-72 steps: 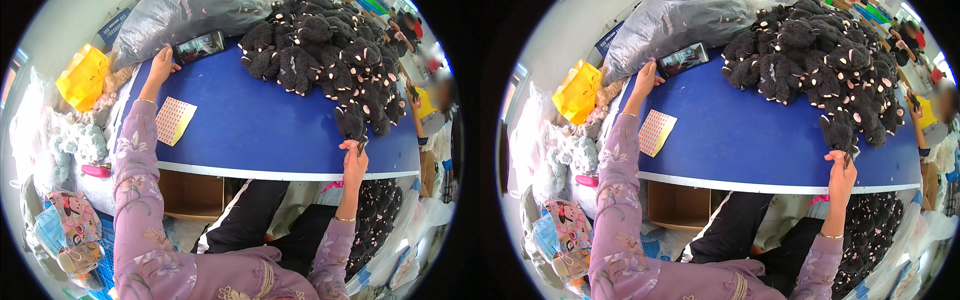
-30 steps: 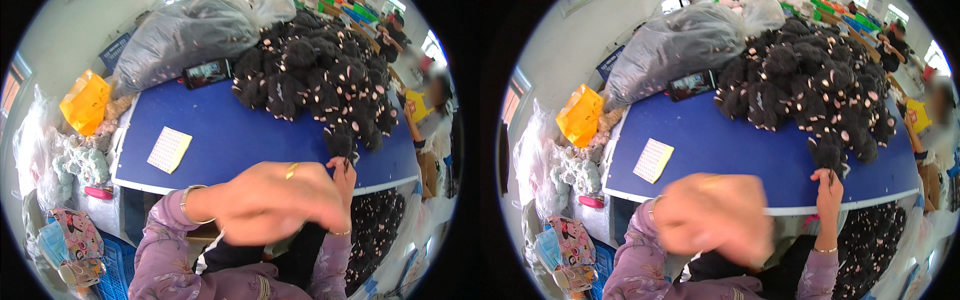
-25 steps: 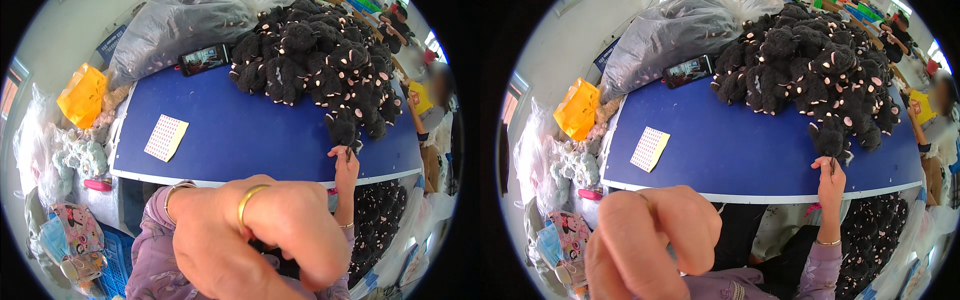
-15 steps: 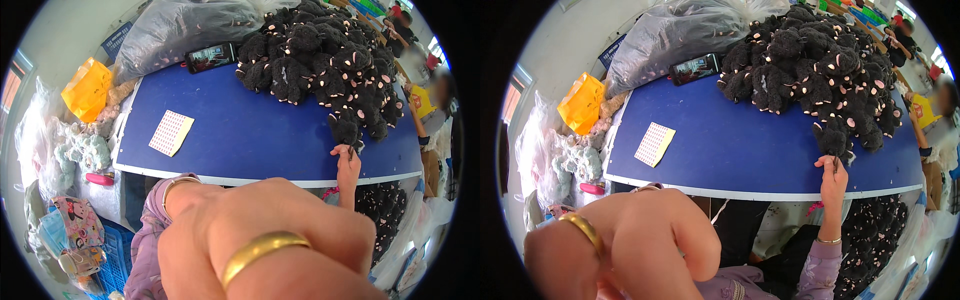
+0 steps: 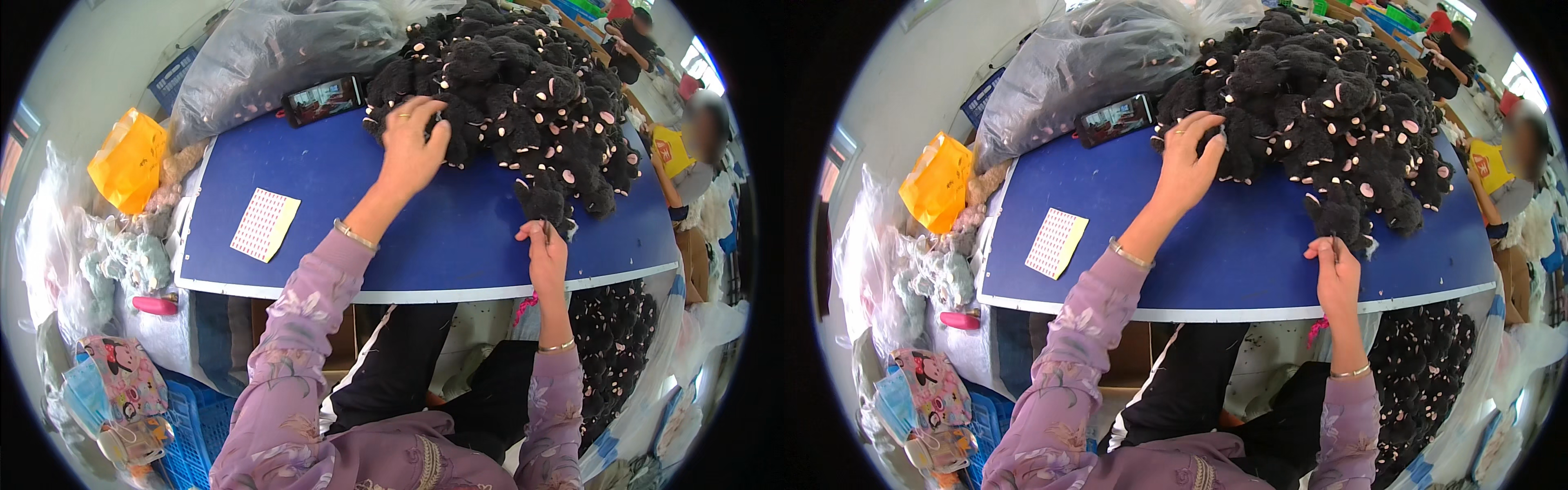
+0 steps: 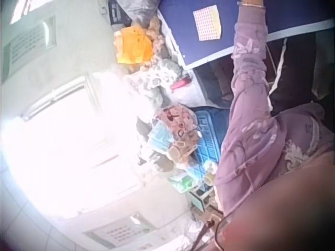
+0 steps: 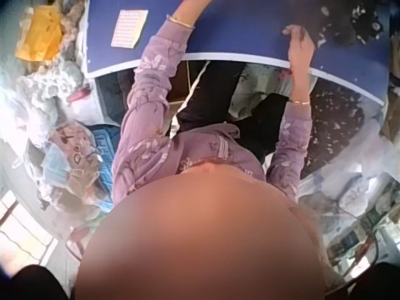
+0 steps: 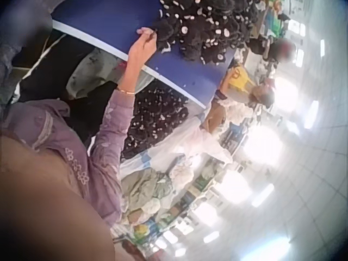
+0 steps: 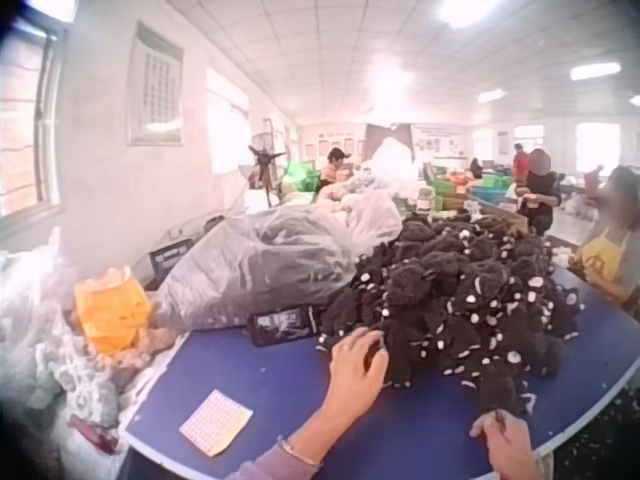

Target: The person picks up small black stuffed animals from a pile on a blue table and attaches small white and pink pieces to them by hand. The person handles the items one at a time, placing the finished pieces back on the table.

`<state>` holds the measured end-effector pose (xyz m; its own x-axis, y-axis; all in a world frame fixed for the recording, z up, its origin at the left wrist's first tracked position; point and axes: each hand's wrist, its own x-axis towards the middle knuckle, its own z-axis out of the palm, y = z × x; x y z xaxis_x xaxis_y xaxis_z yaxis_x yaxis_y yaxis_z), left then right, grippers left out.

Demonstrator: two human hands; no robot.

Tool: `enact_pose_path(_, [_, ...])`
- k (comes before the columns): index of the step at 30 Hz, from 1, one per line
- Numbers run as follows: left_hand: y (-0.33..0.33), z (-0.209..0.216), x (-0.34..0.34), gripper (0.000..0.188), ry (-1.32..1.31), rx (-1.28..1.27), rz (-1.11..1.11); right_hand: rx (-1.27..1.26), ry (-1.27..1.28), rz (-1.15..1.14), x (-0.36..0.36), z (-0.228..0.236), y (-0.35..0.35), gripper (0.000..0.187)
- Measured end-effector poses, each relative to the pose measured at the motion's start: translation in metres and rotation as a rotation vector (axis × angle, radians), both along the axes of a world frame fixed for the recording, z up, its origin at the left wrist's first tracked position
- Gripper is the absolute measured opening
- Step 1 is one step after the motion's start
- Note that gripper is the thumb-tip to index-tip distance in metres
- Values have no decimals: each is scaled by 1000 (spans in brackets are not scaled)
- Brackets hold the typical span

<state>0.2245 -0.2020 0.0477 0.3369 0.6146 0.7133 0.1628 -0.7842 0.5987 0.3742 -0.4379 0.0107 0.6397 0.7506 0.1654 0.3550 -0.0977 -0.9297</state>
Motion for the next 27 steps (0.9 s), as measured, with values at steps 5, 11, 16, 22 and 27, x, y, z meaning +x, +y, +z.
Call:
enact_pose_path(5, [11,-37,17,59,419,-105,231,22,-3,29,1,3,14,27])
enact_pose_path(11, [-55,-27,16,60,415,10,16,157,61,-49,5,-7,17,19])
enact_pose_path(16, [-70,-20,10,34,179,-148,-227,163,-125,-144,-4,-1,18,30])
enact_pose_path(22, [-64,-14,10,22,7,23,-211,194,-194,-168,-9,1,18,36])
enact_pose_path(27, [-80,-28,17,29,79,-19,-388,-17,-512,-22,-13,5,36,58])
